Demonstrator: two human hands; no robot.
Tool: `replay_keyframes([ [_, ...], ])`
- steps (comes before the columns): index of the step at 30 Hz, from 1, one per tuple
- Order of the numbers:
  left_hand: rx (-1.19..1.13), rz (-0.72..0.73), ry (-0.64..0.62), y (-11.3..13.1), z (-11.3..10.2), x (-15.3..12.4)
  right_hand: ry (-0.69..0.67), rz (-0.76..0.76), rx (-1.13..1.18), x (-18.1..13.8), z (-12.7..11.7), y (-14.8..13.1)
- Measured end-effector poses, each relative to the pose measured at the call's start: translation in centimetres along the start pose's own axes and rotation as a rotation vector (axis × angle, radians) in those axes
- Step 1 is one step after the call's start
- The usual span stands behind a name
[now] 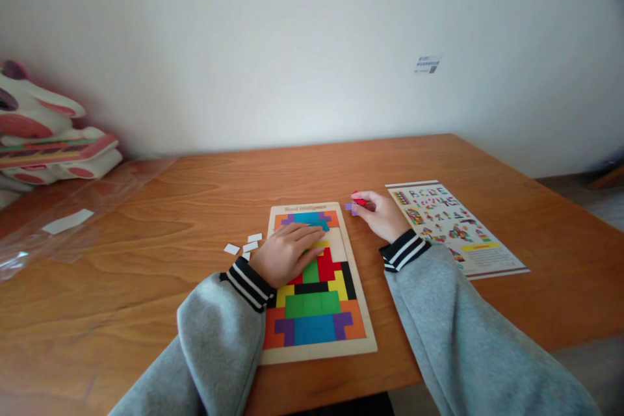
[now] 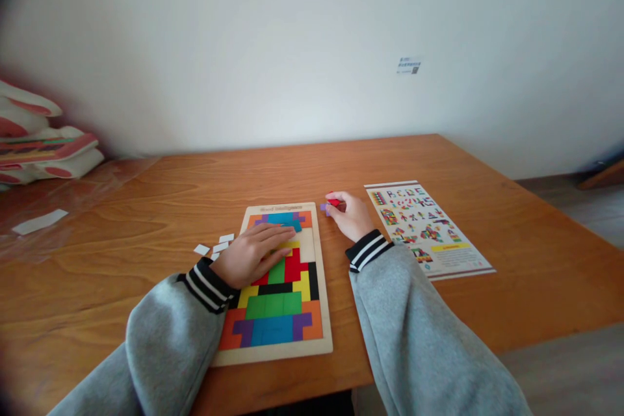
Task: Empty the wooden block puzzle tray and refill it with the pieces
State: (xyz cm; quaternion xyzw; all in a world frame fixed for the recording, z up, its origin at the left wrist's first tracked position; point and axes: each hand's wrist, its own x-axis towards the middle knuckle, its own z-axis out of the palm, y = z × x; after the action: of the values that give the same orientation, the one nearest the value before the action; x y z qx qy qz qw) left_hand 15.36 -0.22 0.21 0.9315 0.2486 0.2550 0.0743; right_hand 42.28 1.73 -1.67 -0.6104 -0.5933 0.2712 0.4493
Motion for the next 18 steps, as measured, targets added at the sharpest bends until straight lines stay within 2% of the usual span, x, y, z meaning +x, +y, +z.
replay_keyframes([
  [6,0.080,-0.010,-0.119,0.7,-0.3,0.0,-0.014,-0.061,-0.052,-0.1,0.1,0.4],
  [18,0.095,-0.044,-0.165,1.3,-0.5,0.2,-0.031,-0.090,-0.224,-0.2,0.0,0.4],
])
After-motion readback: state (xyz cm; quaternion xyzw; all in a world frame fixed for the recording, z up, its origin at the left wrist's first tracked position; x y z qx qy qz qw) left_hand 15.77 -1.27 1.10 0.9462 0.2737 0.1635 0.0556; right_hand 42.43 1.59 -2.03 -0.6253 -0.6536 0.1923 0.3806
